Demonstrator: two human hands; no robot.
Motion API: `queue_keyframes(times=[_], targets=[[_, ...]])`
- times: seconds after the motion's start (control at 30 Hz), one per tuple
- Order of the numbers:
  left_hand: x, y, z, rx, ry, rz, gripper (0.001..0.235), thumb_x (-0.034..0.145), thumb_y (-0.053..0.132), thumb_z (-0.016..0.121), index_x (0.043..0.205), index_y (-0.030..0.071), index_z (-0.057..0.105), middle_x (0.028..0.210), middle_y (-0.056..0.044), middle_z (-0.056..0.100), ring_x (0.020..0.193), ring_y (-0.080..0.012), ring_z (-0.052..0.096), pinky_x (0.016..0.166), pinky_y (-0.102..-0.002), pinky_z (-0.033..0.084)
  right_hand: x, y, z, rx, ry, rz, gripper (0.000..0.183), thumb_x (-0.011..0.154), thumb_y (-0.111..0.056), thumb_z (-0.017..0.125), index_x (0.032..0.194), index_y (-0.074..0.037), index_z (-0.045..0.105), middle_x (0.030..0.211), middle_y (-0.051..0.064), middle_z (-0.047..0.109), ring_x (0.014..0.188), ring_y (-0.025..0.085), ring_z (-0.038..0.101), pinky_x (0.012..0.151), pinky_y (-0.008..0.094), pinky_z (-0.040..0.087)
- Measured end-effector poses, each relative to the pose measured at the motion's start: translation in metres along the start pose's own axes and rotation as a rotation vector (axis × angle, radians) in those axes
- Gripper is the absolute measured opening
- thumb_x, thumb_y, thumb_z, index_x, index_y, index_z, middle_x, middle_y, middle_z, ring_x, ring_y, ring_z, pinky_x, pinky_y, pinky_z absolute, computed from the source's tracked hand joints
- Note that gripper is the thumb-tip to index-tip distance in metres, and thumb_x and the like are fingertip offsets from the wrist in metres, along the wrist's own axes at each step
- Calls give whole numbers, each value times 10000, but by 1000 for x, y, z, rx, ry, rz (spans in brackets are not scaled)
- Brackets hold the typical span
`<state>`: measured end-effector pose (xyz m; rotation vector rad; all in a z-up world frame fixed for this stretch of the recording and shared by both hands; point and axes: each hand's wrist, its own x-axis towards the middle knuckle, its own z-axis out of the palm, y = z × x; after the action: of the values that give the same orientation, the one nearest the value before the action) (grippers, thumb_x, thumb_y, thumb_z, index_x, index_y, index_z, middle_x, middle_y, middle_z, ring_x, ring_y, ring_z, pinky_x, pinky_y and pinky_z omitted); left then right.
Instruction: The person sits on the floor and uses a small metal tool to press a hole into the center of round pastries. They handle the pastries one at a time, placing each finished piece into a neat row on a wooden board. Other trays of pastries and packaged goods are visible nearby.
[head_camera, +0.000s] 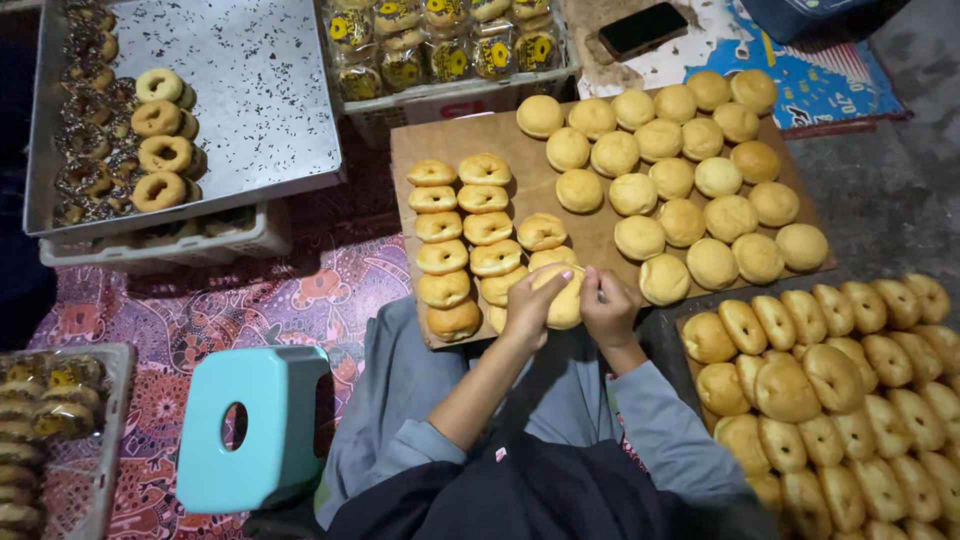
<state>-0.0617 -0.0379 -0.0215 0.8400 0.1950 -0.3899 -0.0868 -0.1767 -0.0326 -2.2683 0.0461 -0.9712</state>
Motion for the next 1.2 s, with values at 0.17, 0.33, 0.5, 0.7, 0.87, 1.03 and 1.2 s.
queue_keyframes(times=[0.17, 0.33, 0.5, 0.7, 0.87, 1.03, 1.2], targets=[[22, -2, -13, -7, 1, -77, 327, 934, 128, 737, 1175, -90, 699, 1053, -153, 750, 885, -200, 735, 777, -315, 611, 10, 5, 0, 539, -369, 353, 175, 1023, -105, 699, 876, -20, 737, 702, 125, 632, 555, 223, 564, 536, 339, 433], [13, -16, 9, -19, 114, 38, 335, 922, 120, 750, 1201, -59, 701, 1108, -134, 745, 924, -164, 735, 809, -285, 610, 20, -9, -2, 83, -29, -52, 174, 965, -81, 718, 812, -6, 681, 669, 140, 632, 543, 260, 612, 524, 368, 467], [10, 40, 19, 520, -259, -56, 808, 658, 175, 867, 1376, 160, 497, 1058, -113, 681, 900, -251, 681, 755, -389, 589, 41, -20, -10, -36, -8, -24, 193, 973, -74, 722, 796, -25, 665, 679, 156, 634, 614, 322, 658, 553, 402, 486], [83, 90, 18, 1492, -636, 617, 861, 562, 337, 914, 1333, 177, 568, 1164, -248, 562, 1132, -412, 535, 955, -488, 485, 71, -26, -47, 26, -13, 98, 194, 997, -116, 715, 841, -4, 688, 658, 152, 627, 542, 261, 636, 529, 364, 473], [215, 106, -13, 1601, -820, 327, 756, 698, 242, 820, 1383, 154, 510, 1202, -210, 563, 1120, -381, 569, 960, -435, 504, 90, -18, -80, -14, 93, 205, 199, 1039, -128, 703, 897, 11, 709, 668, 135, 627, 570, 192, 606, 555, 343, 458], [262, 79, -27, 1744, -978, 164, 692, 768, 170, 732, 1417, 91, 504, 1262, -200, 660, 1182, -353, 630, 977, -424, 533, 89, -7, -91, 41, 67, 306, 238, 1039, -145, 689, 867, 20, 682, 665, 90, 635, 580, 133, 597, 557, 318, 453], [279, 76, -13, 1677, -845, -85, 635, 713, 378, 840, 1218, 55, 631, 1234, -184, 720, 1141, -315, 685, 970, -408, 545, 82, 4, -101, 92, 9, 450, 267, 1057, -162, 667, 870, 28, 672, 664, 75, 629, 609, 112, 565, 565, 310, 452]])
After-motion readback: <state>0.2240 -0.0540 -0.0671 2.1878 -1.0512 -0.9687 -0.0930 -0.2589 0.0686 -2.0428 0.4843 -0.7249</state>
